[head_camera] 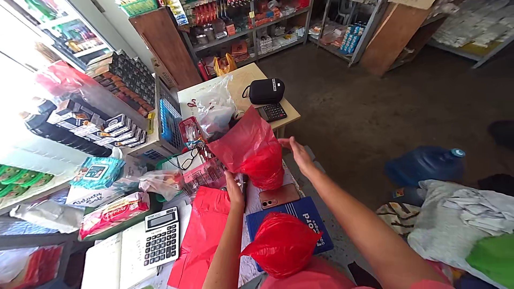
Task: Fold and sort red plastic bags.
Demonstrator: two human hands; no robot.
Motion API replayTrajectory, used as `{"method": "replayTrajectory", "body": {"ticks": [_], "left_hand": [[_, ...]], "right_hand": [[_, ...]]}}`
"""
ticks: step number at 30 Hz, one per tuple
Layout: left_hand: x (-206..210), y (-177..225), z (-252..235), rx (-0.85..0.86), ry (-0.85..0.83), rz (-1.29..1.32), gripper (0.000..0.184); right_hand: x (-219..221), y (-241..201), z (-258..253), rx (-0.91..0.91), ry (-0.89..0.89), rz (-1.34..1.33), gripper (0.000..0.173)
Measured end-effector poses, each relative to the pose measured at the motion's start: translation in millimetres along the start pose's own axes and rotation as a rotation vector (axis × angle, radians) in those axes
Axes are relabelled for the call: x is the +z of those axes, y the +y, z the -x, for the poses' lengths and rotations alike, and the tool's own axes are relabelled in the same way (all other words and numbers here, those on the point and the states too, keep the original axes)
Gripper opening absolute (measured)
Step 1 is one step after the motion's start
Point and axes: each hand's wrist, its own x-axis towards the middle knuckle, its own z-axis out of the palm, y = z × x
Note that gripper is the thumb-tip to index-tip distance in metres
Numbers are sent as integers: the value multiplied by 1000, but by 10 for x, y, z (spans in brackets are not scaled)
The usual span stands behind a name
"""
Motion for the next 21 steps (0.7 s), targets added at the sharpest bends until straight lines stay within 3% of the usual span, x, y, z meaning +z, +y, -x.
{"method": "replayTrajectory", "body": {"ticks": [2, 4, 8, 10, 12, 13, 15, 17, 19, 21], "left_hand": [[-85, 16, 34, 242, -137, -36, 106], [-54, 12, 34, 326, -237, -173, 118], [102, -355, -118, 335, -334, -369, 77], [77, -615, -131, 265, -415, -400, 76], [29, -615, -84, 179, -461, -254, 79], [9, -525, -62, 156, -444, -138, 85], [-53, -273, -23, 157, -398, 40, 115], [-92, -104, -65, 211, -348, 79, 135], [-89, -95, -128, 285, -332, -16, 120], [-63, -275, -171, 310, -360, -174, 81]], "right_hand": [[-10, -99, 65, -124, -110, 19, 73], [67, 0, 154, -167, -160, 141, 75], [201, 631, 352, -67, -188, 419, 63], [152, 862, 449, 46, -254, 503, 65], [84, 869, 458, 28, -238, 452, 65], [48, 757, 438, -10, -211, 386, 64], [-16, 501, 390, -84, -175, 264, 65], [-25, 297, 318, -148, -157, 191, 67], [36, 255, 253, -196, -157, 186, 66], [136, 400, 255, -184, -189, 276, 65]]}}
